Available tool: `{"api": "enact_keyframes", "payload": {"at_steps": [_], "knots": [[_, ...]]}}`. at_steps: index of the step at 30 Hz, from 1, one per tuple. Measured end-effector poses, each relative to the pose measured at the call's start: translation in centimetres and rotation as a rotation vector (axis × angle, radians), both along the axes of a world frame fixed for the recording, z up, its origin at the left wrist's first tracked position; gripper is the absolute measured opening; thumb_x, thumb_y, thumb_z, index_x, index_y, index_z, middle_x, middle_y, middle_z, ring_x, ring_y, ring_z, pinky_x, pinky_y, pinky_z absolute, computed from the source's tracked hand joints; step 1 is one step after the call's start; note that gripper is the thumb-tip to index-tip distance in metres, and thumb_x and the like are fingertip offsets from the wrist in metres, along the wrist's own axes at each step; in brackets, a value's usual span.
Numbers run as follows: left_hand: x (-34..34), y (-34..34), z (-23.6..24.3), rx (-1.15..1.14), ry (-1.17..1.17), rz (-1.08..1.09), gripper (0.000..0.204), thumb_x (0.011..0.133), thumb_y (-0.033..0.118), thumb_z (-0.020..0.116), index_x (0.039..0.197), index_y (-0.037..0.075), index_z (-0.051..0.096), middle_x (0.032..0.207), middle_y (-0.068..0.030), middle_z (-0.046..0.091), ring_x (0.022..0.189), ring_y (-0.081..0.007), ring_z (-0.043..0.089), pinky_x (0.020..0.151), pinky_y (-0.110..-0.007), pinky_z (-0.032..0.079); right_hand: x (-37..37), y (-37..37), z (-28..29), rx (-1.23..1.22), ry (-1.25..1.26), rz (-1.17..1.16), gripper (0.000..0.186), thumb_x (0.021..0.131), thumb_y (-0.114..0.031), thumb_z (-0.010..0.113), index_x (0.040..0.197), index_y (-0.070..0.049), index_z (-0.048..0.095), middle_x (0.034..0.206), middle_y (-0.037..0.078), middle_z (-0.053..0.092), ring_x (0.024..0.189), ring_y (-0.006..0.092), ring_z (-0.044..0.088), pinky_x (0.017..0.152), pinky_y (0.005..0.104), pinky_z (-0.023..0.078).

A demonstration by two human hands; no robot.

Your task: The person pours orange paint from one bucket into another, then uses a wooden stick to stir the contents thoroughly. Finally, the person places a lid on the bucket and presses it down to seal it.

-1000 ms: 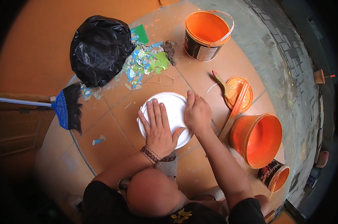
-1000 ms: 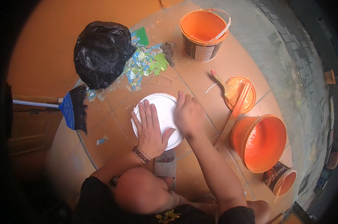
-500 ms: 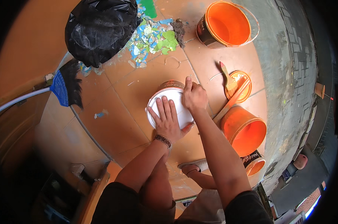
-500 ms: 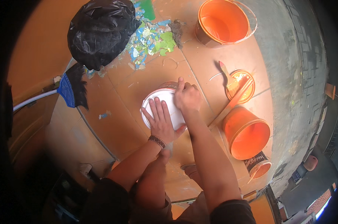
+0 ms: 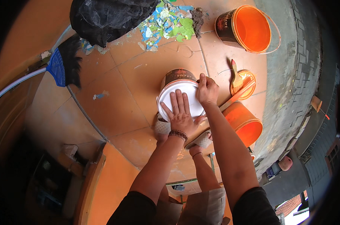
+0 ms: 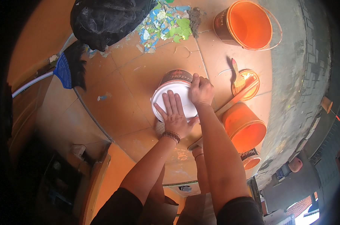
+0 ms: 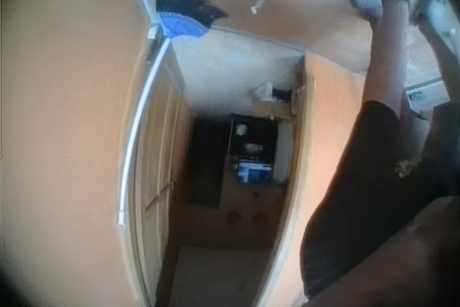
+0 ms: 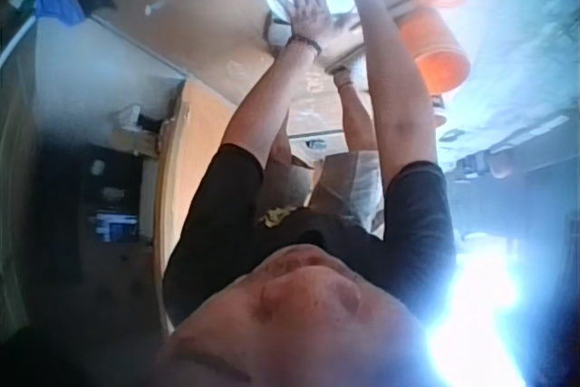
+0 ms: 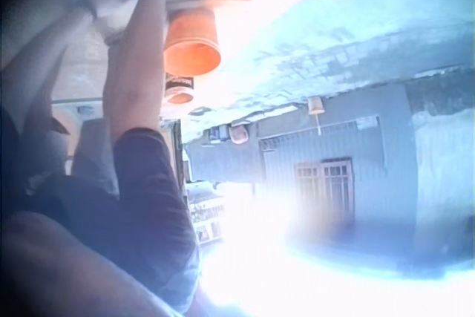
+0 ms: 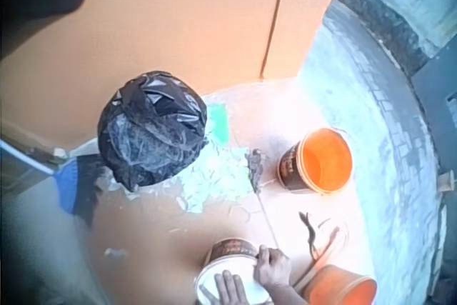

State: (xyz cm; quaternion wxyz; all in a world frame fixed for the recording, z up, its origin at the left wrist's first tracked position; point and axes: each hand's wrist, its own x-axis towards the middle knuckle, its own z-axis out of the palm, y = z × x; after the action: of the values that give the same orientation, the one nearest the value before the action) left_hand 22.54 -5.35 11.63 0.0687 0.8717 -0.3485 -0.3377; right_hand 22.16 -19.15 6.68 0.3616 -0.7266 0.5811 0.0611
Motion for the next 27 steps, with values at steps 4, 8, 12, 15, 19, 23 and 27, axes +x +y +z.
{"api": "enact_keyframes", "payload": {"at_steps": [4,8,12,15,19,23,27], "knots": [[2.0,-1.5,1.2,0.304,0.270,-0.014,0.119,0.076,0.066,0.058,0.146,-0.005,-0.008,0.151,-0.0236,-0.022,0.137,-0.0383,-0.029,0.101,-0.066,-0.018,0.1,-0.4,0.2,0.150,-0.045,-0.143,0.062,0.095,-0.052,0.035,0.083,-0.002,0.071,0.079,0.021,0.067,0.079,0.0361,0.063,0.078,0.0423,0.048],[2.8,-2.8,2.3,0.466,0.325,0.001,0.118,0.076,0.066,0.058,0.147,0.001,-0.009,0.151,-0.0214,-0.025,0.137,-0.0365,-0.031,0.101,-0.066,-0.018,2.8,-1.3,2.4,0.204,0.034,-0.123,0.072,0.097,-0.056,0.022,0.083,-0.005,0.071,0.086,0.021,0.067,0.090,0.0389,0.062,0.088,0.0449,0.045],[3.1,-2.8,2.0,0.456,0.372,0.004,0.116,0.076,0.065,0.059,0.148,0.003,-0.006,0.152,-0.0204,-0.024,0.138,-0.0359,-0.028,0.100,-0.070,-0.016,6.6,-0.5,2.9,0.002,0.112,0.252,0.066,0.096,-0.054,0.027,0.082,-0.007,0.070,0.085,0.017,0.067,0.087,0.0333,0.064,0.089,0.0456,0.043],[2.1,-1.9,1.0,0.383,0.329,0.000,0.114,0.075,0.063,0.062,0.149,0.003,-0.002,0.152,-0.0201,-0.022,0.139,-0.0363,-0.026,0.097,-0.075,-0.012,6.4,0.3,1.2,-0.220,0.083,0.374,0.056,0.096,-0.048,0.036,0.074,-0.009,0.069,0.076,0.013,0.066,0.076,0.0283,0.064,0.080,0.0435,0.042],[-0.2,-0.3,-0.7,0.223,-0.095,-0.060,0.113,0.073,0.061,0.064,0.149,0.005,0.002,0.153,-0.0195,-0.020,0.139,-0.0372,-0.025,0.097,-0.076,-0.011,6.6,0.5,1.0,-0.348,0.149,0.472,0.052,0.096,-0.045,0.038,0.072,-0.010,0.069,0.075,0.011,0.066,0.074,0.0256,0.063,0.078,0.0414,0.037],[2.4,-1.7,1.4,0.376,0.408,0.044,0.083,0.090,0.041,0.051,0.151,0.014,0.001,0.156,-0.0104,-0.017,0.141,-0.0320,-0.022,0.101,-0.070,-0.016,7.0,0.5,0.8,-0.340,0.165,0.489,0.050,0.095,-0.043,0.039,0.073,-0.010,0.069,0.074,0.011,0.065,0.075,0.0254,0.062,0.078,0.0413,0.036],[2.3,-1.2,1.1,0.324,0.384,0.046,0.092,0.084,0.056,0.052,0.151,0.014,0.005,0.157,-0.0099,-0.012,0.142,-0.0312,-0.019,0.100,-0.071,-0.015,7.7,0.8,1.1,-0.488,0.030,0.556,0.042,0.093,-0.040,0.045,0.070,-0.011,0.067,0.070,0.009,0.062,0.071,0.0253,0.059,0.076,0.0413,0.036]]}}
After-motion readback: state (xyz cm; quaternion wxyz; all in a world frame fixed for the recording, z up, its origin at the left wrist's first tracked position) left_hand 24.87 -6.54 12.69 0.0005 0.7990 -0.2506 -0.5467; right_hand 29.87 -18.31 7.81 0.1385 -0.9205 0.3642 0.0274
